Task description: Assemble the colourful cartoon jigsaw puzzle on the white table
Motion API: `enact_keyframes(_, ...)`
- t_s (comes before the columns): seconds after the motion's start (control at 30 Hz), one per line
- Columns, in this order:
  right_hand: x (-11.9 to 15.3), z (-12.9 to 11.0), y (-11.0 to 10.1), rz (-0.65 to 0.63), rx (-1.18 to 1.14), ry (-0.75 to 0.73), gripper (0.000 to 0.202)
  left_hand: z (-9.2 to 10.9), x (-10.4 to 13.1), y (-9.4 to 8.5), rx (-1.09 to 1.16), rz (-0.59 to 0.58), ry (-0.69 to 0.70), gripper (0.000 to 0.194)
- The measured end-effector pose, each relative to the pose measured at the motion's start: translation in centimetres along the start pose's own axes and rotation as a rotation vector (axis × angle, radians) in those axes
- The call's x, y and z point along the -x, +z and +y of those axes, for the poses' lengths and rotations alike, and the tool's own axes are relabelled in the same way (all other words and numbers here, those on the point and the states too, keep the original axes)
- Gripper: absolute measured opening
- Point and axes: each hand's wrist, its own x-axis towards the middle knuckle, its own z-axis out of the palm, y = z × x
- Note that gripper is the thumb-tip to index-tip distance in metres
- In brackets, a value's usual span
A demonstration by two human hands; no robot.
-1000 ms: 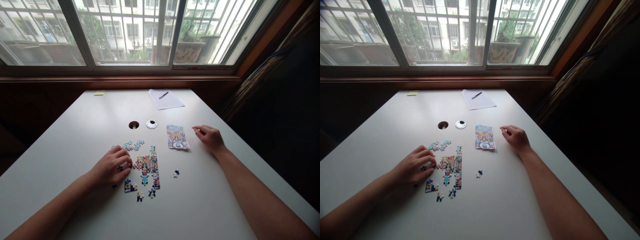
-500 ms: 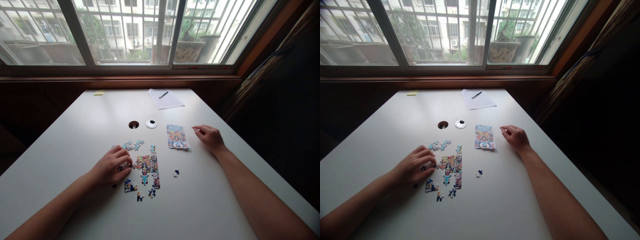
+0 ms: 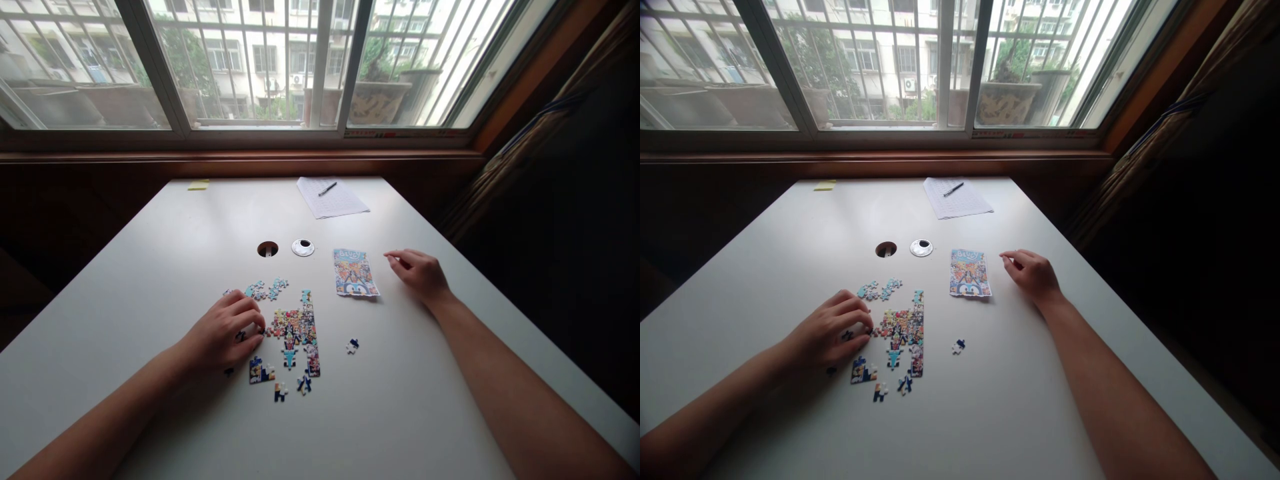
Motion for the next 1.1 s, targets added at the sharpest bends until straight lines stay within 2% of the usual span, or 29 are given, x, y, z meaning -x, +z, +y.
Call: enact_keyframes(1.1,-0.03,0.27,0.15,0.006,-0.009,-0.017,0.02,0.0,0.01,0.04,0.003,0.0,-0.003,0.009)
